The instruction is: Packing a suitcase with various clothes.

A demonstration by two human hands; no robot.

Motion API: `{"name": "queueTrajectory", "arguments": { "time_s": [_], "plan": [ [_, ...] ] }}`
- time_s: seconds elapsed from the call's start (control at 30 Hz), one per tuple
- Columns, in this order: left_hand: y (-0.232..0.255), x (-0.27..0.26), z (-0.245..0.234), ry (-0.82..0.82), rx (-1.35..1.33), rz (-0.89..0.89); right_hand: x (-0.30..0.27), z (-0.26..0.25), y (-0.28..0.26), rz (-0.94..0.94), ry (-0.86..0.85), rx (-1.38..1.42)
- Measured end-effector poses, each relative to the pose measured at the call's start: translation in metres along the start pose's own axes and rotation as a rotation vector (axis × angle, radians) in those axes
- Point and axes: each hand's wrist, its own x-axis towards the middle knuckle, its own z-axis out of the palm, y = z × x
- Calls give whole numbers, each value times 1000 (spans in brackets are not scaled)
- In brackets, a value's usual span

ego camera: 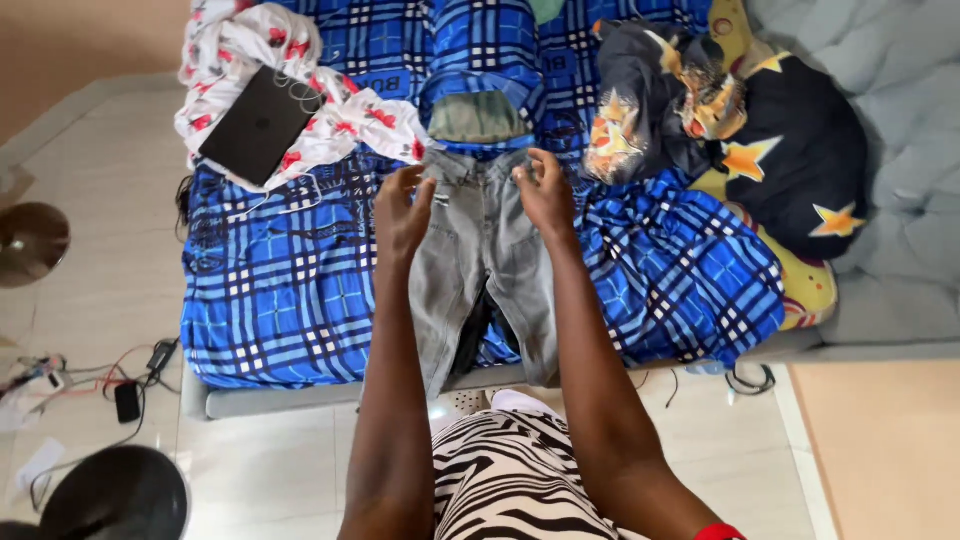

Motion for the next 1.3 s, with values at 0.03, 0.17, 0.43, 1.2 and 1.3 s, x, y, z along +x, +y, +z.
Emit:
{"name": "queueTrajectory", "arguments": {
  "time_s": [0.03,0.17,0.43,1.2,1.3],
  "plan": [
    [4,-3,-2,20,6,-9,2,1,0,-10,-20,5],
    [22,-17,-14,92,42,37,10,3,-11,-83,-140,-74],
    [65,-60,-26,187,70,-34,2,-12,-52,-92,-290,-64],
    [86,-262,-131,612,340,-250,-157,78,-181,-398,-950,218],
    [90,-309,-155,677,400,-285,-205,100,-192,-474,-1025,255]
  ]
}}
